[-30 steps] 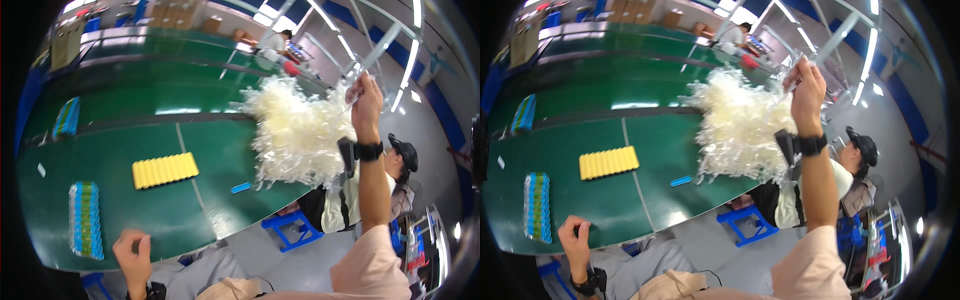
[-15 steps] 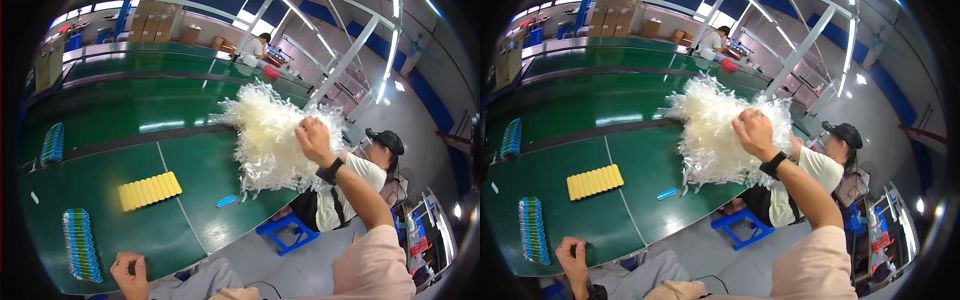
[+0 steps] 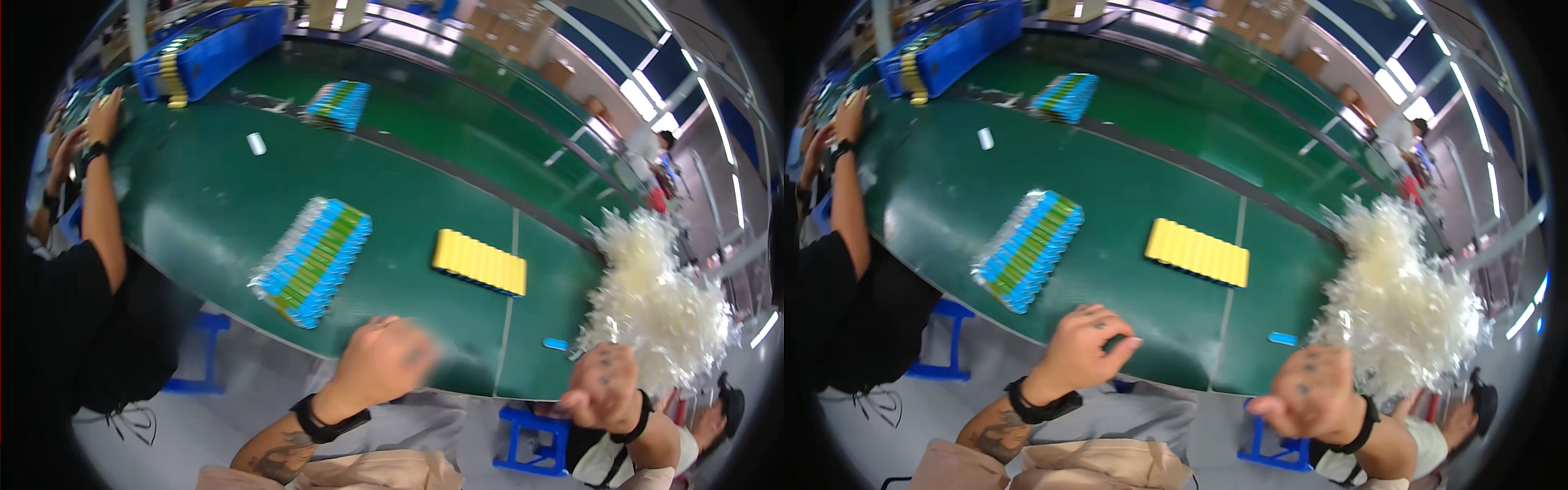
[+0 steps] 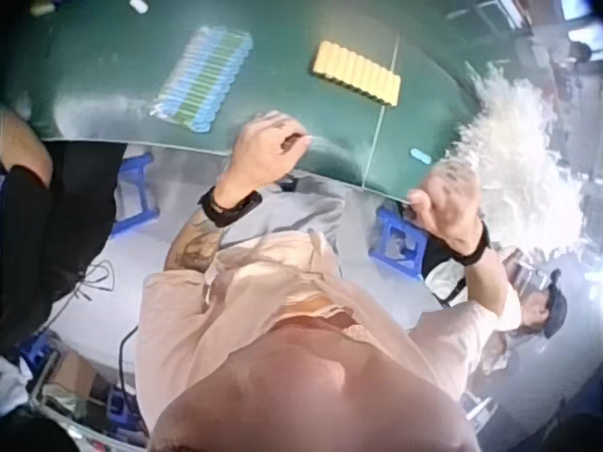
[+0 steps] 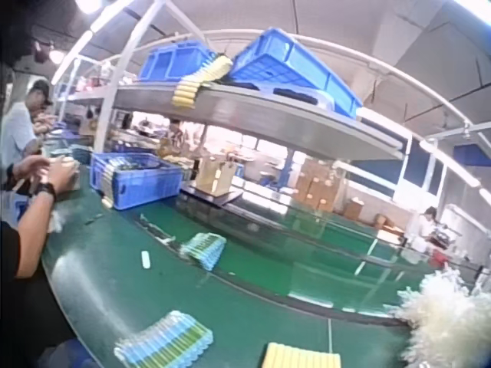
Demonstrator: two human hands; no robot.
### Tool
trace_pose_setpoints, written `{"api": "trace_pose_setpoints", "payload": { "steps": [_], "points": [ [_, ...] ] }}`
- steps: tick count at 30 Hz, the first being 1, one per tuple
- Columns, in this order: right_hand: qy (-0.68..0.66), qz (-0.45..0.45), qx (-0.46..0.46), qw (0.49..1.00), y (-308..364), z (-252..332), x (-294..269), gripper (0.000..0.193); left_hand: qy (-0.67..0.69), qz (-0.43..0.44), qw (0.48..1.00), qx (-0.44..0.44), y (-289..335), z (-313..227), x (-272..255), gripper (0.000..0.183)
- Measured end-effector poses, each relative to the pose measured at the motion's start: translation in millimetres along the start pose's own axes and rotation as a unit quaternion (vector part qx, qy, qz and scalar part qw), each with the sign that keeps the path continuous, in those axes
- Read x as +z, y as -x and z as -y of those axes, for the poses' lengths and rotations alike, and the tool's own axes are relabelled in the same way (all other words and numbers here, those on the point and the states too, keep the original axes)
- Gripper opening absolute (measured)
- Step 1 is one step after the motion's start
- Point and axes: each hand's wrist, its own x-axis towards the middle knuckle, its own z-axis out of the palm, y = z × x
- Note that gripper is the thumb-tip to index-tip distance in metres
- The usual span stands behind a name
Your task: The person picks up a strip of blue and green components, places it onto a clear plastic sheet, and then aligns a strip of yellow components over it. They press the two strips together by hand and set the assembled unit aside on the table.
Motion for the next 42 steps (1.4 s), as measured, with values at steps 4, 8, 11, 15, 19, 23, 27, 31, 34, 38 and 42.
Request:
{"api": "trace_pose_setpoints", "payload": {
  "steps": [4, 8, 11, 15, 19, 23, 27, 31, 34, 38, 42],
  "points": [
    [-0.078, 0.059, -0.031, 0.995, -104, 25, 58, 0.021, -0.060, -0.008, 0.998, 0.027, 19, -7, -7, 0.014],
    [-0.254, 0.054, -0.043, 0.965, -176, 25, 130, 0.038, -0.015, -0.032, 0.996, 0.085, 54, -12, 1, 0.014],
    [-0.227, -0.017, -0.121, 0.966, -203, 32, 165, 0.041, -0.006, -0.038, 0.998, 0.049, 82, -25, -23, 0.019],
    [-0.209, 0.008, -0.137, 0.968, -215, 33, 196, 0.039, -0.089, -0.154, 0.984, -0.032, 97, -13, -65, 0.019],
    [-0.198, 0.021, -0.133, 0.971, -213, 29, 209, 0.031, -0.172, -0.221, 0.959, -0.050, 84, 3, -85, 0.024],
    [-0.279, 0.011, -0.087, 0.956, -216, 30, 211, 0.019, -0.275, -0.218, 0.937, -0.010, 65, 21, -90, 0.033],
    [-0.416, 0.137, 0.156, 0.885, -229, 33, 177, 0.017, -0.345, -0.146, 0.927, 0.010, 45, 36, -92, 0.032],
    [-0.599, -0.120, 0.223, 0.760, -229, 2, 199, 0.020, -0.361, -0.123, 0.925, -0.001, 45, 49, -84, 0.031],
    [-0.650, -0.210, 0.309, 0.662, -240, -28, 150, 0.016, -0.366, -0.130, 0.921, -0.013, 52, 51, -83, 0.032],
    [-0.680, -0.301, 0.308, 0.593, -228, -64, 98, 0.016, -0.350, -0.145, 0.926, -0.003, 45, 47, -79, 0.032],
    [-0.650, -0.229, 0.287, 0.666, -206, -36, 80, 0.016, -0.349, -0.165, 0.923, 0.001, 46, 34, -74, 0.062]
  ]
}}
